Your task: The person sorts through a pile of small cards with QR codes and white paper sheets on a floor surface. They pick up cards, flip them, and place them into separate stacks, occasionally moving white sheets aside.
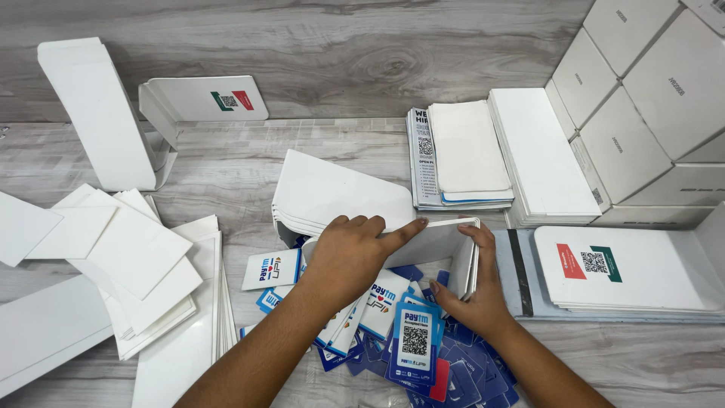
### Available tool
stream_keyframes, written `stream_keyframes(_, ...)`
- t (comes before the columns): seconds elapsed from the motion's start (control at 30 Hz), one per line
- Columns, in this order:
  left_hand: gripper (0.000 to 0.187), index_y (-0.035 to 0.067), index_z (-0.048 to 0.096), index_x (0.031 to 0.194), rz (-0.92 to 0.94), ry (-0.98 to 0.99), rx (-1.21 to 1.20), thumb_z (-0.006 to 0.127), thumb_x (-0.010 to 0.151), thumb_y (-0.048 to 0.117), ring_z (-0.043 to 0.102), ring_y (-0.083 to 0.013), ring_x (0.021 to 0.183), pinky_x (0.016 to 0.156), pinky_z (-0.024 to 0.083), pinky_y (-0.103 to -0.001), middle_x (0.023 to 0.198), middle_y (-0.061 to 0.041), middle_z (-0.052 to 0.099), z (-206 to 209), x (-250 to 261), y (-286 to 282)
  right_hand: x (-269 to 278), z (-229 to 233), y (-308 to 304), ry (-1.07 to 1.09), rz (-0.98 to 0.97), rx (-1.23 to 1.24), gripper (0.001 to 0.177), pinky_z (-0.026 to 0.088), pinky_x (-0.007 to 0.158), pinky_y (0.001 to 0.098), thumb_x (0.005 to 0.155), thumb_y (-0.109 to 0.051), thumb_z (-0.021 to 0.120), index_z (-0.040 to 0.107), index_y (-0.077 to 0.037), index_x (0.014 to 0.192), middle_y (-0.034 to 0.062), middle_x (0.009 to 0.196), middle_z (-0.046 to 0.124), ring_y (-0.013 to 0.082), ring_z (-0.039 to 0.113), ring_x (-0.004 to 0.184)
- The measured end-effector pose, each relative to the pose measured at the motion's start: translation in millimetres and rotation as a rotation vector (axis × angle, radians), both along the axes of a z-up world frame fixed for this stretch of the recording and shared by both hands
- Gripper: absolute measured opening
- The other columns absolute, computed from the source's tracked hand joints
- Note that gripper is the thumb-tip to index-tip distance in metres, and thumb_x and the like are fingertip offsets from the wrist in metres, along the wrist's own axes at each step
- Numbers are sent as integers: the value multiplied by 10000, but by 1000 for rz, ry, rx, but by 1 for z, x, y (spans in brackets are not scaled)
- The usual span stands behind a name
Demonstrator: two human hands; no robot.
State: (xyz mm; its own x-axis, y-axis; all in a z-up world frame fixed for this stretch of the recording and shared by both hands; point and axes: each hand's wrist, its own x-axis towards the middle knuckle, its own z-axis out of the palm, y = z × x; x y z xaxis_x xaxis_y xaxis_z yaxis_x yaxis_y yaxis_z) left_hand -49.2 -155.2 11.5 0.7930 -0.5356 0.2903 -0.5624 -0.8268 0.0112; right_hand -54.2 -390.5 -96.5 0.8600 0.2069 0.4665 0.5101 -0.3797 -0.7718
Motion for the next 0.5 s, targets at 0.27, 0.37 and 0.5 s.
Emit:
stream_keyframes(0.27,654,308,550,1463,-16,-48,44,675,858,95,690,-203,817,704,503,-367,904,-51,689,1,5,4,0,12,-2,52,92,133,878,399,1146,474,760,-227,823,314,-115,1467,188,1455,353,347,430,1391)
stream_keyframes(0.37,620,263,560,1454,-27,-140,14,690,866,119,657,-221,1023,855,477,-398,1173,-63,672,4,2,1,1,21,-5,79,53,259,747,443,1121,434,836,-247,793,382,-100,1442,165,1392,459,299,503,1337)
stream_keyframes(0.5,735,268,499,1454,-63,-221,-36,791,785,356,479,-290,1338,1091,340,-542,1474,-105,496,14,-8,-4,7,47,-21,134,-14,370,671,455,1076,394,872,-294,751,433,-89,1426,145,1330,530,250,538,1272)
